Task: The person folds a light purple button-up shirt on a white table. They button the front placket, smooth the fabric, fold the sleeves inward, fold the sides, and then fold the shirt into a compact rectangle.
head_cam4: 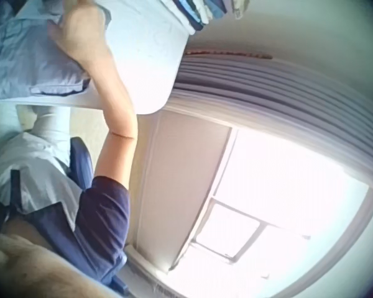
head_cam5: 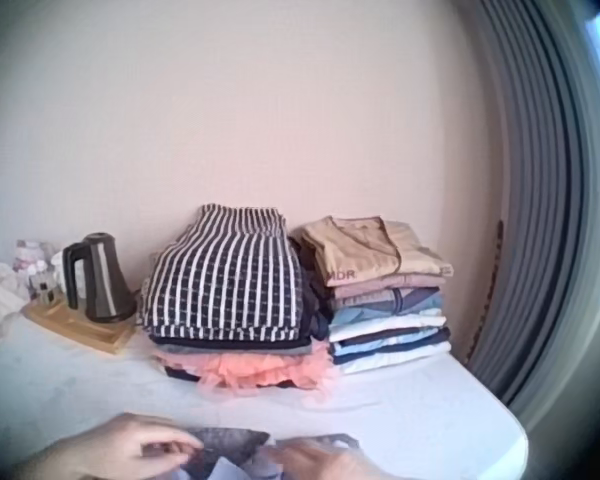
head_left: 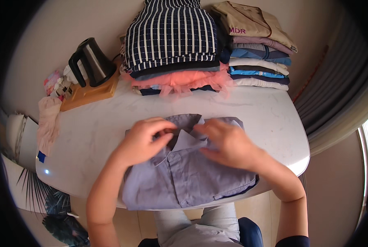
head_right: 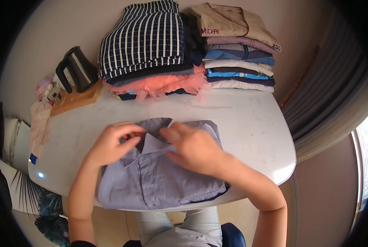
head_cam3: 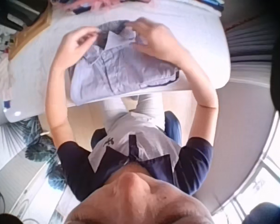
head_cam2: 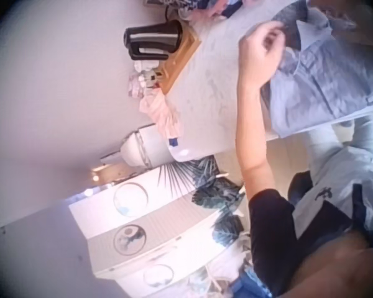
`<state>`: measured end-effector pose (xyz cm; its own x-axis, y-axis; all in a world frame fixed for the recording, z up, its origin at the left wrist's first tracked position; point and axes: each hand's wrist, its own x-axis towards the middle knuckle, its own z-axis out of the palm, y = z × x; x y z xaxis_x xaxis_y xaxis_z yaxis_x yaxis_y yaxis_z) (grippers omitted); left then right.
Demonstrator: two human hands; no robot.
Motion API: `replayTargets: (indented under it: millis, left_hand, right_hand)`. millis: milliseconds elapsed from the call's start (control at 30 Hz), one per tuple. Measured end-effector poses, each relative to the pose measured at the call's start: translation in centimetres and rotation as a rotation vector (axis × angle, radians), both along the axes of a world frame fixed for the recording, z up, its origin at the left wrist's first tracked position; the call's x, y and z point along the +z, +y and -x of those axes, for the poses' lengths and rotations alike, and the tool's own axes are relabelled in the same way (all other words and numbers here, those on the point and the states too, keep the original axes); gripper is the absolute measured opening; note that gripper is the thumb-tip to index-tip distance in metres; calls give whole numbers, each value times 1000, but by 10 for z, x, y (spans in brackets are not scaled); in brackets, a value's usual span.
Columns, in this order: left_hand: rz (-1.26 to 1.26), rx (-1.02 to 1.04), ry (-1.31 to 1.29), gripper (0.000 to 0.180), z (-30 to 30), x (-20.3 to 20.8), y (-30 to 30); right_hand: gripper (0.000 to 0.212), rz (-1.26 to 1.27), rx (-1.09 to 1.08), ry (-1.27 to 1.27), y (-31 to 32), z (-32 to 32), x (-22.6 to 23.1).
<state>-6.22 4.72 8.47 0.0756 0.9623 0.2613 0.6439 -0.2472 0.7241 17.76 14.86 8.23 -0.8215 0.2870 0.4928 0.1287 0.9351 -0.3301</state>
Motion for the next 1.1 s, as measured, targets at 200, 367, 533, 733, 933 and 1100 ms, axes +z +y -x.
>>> replayTargets:
  millis: [200,367,533,733,933,1100]
  left_hand:
    - [-80,-45,86,19,-16,-52,7]
    - [-1,-195,6,16,-8,-55,6]
    - [30,-333,-123,13,-2,-41,4]
    - [-188,-261,29,17,-20,-34,-4]
    - [-432,-151,314,31,-22,-33,-6]
    - [-270,-130,405,42,-23,-51,-6]
  right_hand:
    - [27,-31,400,15,-9,2,-36]
    - [24,173,487,38,-4,5,-45]
    - [41,-37,268,159,-5,6,-46]
    - [68,32,158,57,-14,9,-37]
    - [59,-24,112,23,-10,5,-44]
    - [65,-17,54,-21,-7,6,-38]
